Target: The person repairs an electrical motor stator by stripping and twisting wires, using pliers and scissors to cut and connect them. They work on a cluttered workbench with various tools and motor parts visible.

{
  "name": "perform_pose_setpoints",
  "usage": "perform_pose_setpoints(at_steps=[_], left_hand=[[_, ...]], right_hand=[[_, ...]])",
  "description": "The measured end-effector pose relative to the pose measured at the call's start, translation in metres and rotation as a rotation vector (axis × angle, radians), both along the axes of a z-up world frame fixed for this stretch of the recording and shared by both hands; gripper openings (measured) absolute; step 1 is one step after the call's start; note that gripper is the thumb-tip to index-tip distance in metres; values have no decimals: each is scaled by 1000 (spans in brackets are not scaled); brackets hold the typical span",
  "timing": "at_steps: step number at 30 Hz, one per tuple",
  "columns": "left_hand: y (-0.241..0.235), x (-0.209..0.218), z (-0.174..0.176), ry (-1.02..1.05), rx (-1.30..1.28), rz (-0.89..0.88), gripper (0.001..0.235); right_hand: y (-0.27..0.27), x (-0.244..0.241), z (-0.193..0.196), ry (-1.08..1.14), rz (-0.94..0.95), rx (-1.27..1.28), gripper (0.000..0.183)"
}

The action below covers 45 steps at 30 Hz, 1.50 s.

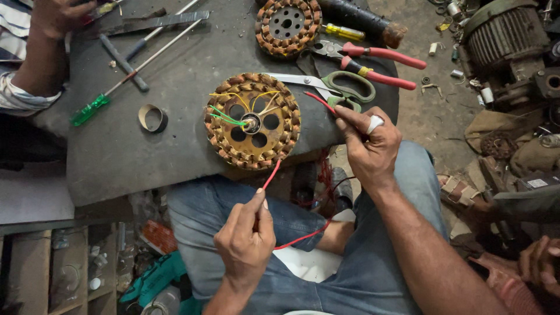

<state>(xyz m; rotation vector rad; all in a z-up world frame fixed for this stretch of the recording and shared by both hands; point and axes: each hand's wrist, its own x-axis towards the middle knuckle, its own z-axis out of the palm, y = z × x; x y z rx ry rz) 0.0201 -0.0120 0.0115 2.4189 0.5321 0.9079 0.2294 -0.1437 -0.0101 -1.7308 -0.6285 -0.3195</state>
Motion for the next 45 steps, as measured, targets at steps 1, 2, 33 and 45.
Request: perform_pose_setpoints(at_steps=[1, 2, 33, 45], left_hand=[[0, 0, 0, 20, -3, 3, 24], [0, 0, -1, 2, 10, 7, 24], [2, 0, -13, -11, 30, 69, 29], [0, 0, 1, -31, 6, 14, 25]], right_hand=[[0, 0, 0, 0, 4, 2, 25], [1, 0, 1, 0, 7, 5, 24], [8, 3, 1, 4, 0, 14, 28], [6, 3, -4, 3, 42, 38, 27]])
